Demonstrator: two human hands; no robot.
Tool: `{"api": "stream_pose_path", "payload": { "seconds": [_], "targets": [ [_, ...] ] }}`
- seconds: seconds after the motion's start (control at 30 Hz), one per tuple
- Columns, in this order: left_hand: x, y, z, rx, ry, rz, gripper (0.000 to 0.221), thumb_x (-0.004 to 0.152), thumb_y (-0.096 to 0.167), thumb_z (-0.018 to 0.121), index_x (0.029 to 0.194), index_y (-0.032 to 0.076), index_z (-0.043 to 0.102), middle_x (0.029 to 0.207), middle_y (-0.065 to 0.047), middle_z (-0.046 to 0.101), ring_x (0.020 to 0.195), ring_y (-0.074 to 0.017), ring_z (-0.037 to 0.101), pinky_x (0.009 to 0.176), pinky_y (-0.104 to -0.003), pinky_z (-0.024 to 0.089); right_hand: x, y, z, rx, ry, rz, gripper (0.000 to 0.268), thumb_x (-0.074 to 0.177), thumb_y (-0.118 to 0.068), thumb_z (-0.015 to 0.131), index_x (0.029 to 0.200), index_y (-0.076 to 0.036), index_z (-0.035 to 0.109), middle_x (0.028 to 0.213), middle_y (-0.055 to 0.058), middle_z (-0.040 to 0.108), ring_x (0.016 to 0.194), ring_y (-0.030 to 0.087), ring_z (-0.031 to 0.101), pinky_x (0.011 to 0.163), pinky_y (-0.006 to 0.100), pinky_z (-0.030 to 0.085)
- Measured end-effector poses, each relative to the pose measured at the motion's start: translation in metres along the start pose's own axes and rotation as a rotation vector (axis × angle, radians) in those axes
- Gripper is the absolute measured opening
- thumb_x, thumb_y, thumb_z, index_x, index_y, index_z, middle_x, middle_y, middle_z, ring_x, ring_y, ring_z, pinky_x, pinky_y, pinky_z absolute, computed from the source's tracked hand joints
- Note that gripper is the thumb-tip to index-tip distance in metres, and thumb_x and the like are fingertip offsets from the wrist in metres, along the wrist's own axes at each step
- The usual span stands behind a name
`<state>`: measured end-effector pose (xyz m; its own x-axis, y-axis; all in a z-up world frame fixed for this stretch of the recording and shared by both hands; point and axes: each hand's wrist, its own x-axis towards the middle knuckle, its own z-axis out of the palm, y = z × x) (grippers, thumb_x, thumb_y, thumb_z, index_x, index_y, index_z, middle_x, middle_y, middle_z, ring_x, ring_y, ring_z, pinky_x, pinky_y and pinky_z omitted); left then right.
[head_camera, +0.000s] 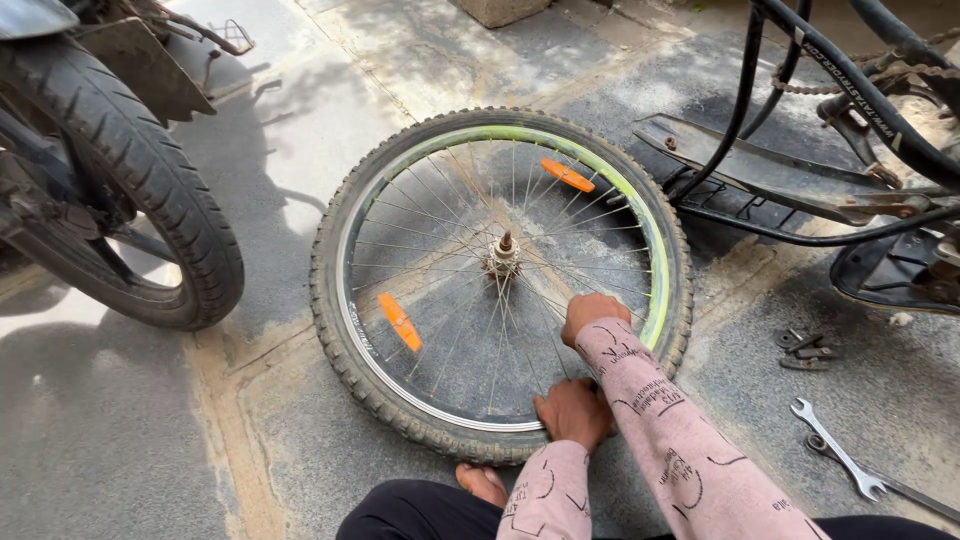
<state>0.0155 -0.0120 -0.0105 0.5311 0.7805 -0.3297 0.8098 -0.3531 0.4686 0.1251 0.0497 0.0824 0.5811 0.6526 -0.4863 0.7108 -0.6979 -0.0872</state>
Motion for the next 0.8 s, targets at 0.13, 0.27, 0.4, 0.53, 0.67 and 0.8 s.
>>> {"api": "stream_pose_path", "payload": {
  "seconds": [0.13,0.27,0.4,0.53,0.67,0.8],
  "targets": [
    [0.002,0.0,0.004,-0.042,0.029,0.002,0.032,0.09,0.04,0.059,0.091,0.017,0.081,0.099,-0.013,0.076,0.102,-0.0333,0.069,0.093,-0.057,0.039,0.006,0.003,0.007,0.049,0.057,-0.006,0.032,0.087,-0.023,0.066,0.114,-0.009,0.077,0.119,0.016,0.074,0.118,0.033,0.069,0.1,0.045,0.055],
    [0.0,0.0,-0.007,-0.093,0.008,-0.009,0.033,0.087,0.041,0.06,0.087,0.016,0.081,0.098,-0.014,0.076,0.1,-0.0352,0.07,0.091,-0.056,0.039,-0.003,0.002,0.0,0.16,0.172,-0.009,0.036,0.09,-0.035,0.064,0.104,-0.005,0.078,0.107,0.019,0.076,0.107,0.036,0.072,0.095,0.048,0.056],
    [-0.003,0.001,-0.012,-0.146,0.02,-0.006,0.039,0.085,0.046,0.062,0.086,0.013,0.081,0.098,-0.017,0.076,0.099,-0.0374,0.07,0.092,-0.056,0.038,-0.019,0.01,-0.008,0.332,0.221,-0.017,0.052,0.086,-0.056,0.066,0.091,-0.005,0.075,0.094,0.019,0.076,0.095,0.037,0.073,0.089,0.051,0.055],
    [-0.005,0.004,-0.018,-0.133,0.011,-0.006,0.045,0.086,0.051,0.062,0.088,0.01,0.081,0.1,-0.019,0.075,0.101,-0.0388,0.069,0.095,-0.056,0.037,-0.028,0.023,-0.007,0.465,0.243,-0.028,0.063,0.083,-0.067,0.066,0.085,-0.005,0.074,0.086,0.017,0.076,0.084,0.033,0.072,0.081,0.047,0.056],
    [-0.011,0.009,-0.029,-0.155,-0.046,-0.051,0.052,0.087,0.059,0.063,0.093,0.011,0.082,0.101,-0.019,0.075,0.103,-0.0381,0.068,0.1,-0.056,0.035,-0.033,0.051,0.012,0.942,0.141,-0.054,0.059,0.084,-0.059,0.072,0.093,0.0,0.07,0.083,0.011,0.074,0.067,0.023,0.066,0.064,0.038,0.054],
    [-0.013,0.014,-0.038,-0.169,-0.09,-0.084,0.054,0.087,0.062,0.064,0.095,0.012,0.082,0.101,-0.017,0.076,0.106,-0.0356,0.068,0.106,-0.058,0.032,-0.019,0.094,0.065,1.308,0.196,-0.368,0.035,0.08,-0.022,0.085,0.106,-0.001,0.073,0.087,0.005,0.074,0.069,0.01,0.068,0.063,0.027,0.058]
  ]
}}
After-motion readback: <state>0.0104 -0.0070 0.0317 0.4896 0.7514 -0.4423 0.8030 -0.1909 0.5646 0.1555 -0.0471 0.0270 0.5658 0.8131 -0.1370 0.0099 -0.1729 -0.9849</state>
